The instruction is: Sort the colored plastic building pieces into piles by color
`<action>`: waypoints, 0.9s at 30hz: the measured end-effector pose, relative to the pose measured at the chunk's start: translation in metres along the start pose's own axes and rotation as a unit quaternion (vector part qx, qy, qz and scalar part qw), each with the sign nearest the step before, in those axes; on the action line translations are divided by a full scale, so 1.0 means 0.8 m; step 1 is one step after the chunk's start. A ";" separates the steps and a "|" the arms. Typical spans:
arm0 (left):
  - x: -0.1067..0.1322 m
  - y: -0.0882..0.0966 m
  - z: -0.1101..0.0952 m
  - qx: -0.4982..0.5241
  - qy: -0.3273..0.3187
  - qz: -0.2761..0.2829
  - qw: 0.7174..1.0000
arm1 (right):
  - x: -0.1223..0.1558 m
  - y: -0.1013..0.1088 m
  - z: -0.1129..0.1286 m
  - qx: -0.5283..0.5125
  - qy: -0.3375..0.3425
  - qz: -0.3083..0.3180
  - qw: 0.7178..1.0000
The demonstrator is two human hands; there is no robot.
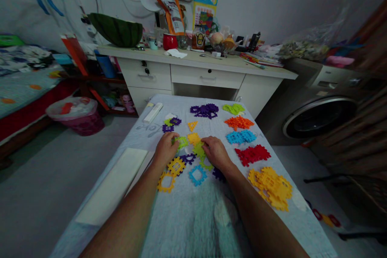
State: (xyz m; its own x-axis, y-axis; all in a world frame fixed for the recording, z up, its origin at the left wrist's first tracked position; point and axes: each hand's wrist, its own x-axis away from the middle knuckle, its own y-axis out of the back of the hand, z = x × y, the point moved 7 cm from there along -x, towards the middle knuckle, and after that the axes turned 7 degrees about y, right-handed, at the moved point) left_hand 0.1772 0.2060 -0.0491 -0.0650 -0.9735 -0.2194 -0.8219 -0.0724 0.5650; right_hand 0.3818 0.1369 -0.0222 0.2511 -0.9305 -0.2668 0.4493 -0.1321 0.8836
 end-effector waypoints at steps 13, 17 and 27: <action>0.002 -0.001 -0.006 -0.018 -0.024 0.013 0.999 | 0.006 0.007 -0.019 -0.068 -0.057 -0.059 0.994; 0.004 0.003 -0.006 -0.016 -0.022 0.004 1.000 | 0.008 0.006 -0.024 -0.072 -0.060 -0.074 0.993; 0.007 -0.002 -0.005 -0.077 -0.039 0.005 0.996 | 0.008 -0.005 -0.038 -0.121 -0.059 -0.098 0.986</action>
State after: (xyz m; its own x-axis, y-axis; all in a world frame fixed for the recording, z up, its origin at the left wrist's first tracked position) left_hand 0.1804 0.1997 -0.0481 -0.1215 -0.9550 -0.2704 -0.7249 -0.1007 0.6814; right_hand 0.4072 0.1420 -0.0393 0.0449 -0.9304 -0.3638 0.6742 -0.2405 0.6983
